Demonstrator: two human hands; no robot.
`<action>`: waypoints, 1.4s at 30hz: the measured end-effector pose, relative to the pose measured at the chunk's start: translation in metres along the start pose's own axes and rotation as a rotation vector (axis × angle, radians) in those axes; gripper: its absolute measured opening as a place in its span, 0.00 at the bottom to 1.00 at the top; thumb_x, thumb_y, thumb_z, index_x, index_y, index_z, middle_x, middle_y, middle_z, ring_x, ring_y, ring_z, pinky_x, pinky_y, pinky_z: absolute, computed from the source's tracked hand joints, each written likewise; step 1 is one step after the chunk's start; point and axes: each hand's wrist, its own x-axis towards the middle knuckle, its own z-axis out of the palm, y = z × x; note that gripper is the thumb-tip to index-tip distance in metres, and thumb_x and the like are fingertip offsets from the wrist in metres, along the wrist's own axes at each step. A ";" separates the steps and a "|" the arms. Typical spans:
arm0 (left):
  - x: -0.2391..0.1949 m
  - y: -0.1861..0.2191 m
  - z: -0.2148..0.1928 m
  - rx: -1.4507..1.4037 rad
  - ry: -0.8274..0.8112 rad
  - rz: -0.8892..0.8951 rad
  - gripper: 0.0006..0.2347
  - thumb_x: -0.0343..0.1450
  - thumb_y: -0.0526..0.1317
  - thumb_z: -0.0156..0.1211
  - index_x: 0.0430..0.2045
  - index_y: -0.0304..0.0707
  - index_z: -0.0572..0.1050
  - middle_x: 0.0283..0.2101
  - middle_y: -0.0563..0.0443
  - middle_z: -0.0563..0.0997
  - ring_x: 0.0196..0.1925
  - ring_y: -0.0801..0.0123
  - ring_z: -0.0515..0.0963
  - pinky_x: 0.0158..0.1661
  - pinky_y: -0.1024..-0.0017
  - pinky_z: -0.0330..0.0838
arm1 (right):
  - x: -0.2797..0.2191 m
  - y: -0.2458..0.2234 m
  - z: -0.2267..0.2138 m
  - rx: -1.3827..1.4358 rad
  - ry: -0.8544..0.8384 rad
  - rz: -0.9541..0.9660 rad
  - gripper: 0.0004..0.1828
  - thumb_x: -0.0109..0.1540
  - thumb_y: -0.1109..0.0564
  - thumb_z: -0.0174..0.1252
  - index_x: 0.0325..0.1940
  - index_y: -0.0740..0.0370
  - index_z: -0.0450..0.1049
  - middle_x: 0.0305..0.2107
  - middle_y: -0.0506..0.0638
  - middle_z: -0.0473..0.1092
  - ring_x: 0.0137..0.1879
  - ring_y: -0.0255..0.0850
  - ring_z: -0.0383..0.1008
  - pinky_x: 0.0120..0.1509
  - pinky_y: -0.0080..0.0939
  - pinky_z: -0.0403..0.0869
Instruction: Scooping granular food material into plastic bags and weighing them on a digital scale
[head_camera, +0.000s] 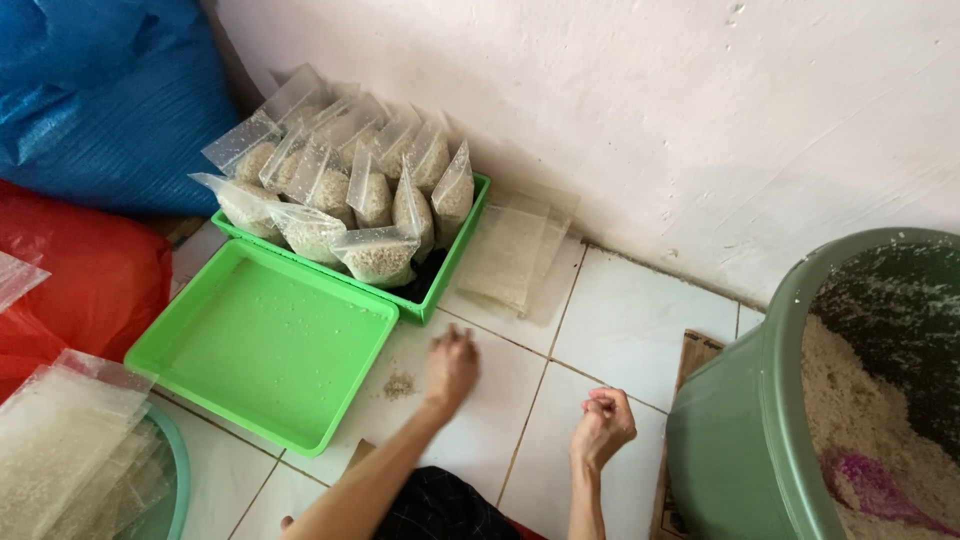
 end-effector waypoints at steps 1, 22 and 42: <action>-0.003 -0.011 -0.010 -0.004 -0.005 0.004 0.08 0.65 0.30 0.53 0.35 0.29 0.76 0.38 0.36 0.77 0.26 0.57 0.77 0.39 0.62 0.75 | -0.001 -0.003 0.000 -0.003 0.006 0.003 0.13 0.51 0.76 0.43 0.26 0.65 0.71 0.20 0.52 0.70 0.26 0.41 0.68 0.33 0.38 0.72; 0.020 0.122 -0.073 -0.221 -0.571 -0.135 0.10 0.68 0.45 0.58 0.39 0.43 0.75 0.37 0.52 0.76 0.31 0.63 0.80 0.34 0.64 0.77 | -0.013 -0.009 0.009 0.073 -0.239 0.152 0.13 0.47 0.73 0.45 0.27 0.66 0.73 0.23 0.49 0.71 0.29 0.37 0.66 0.37 0.33 0.69; -0.174 0.286 -0.015 -0.370 -1.588 0.547 0.20 0.72 0.42 0.48 0.52 0.22 0.64 0.58 0.23 0.56 0.51 0.32 0.71 0.52 0.48 0.67 | -0.162 0.114 -0.388 -1.110 0.248 0.926 0.35 0.52 0.55 0.62 0.64 0.46 0.63 0.52 0.61 0.60 0.57 0.54 0.70 0.56 0.51 0.77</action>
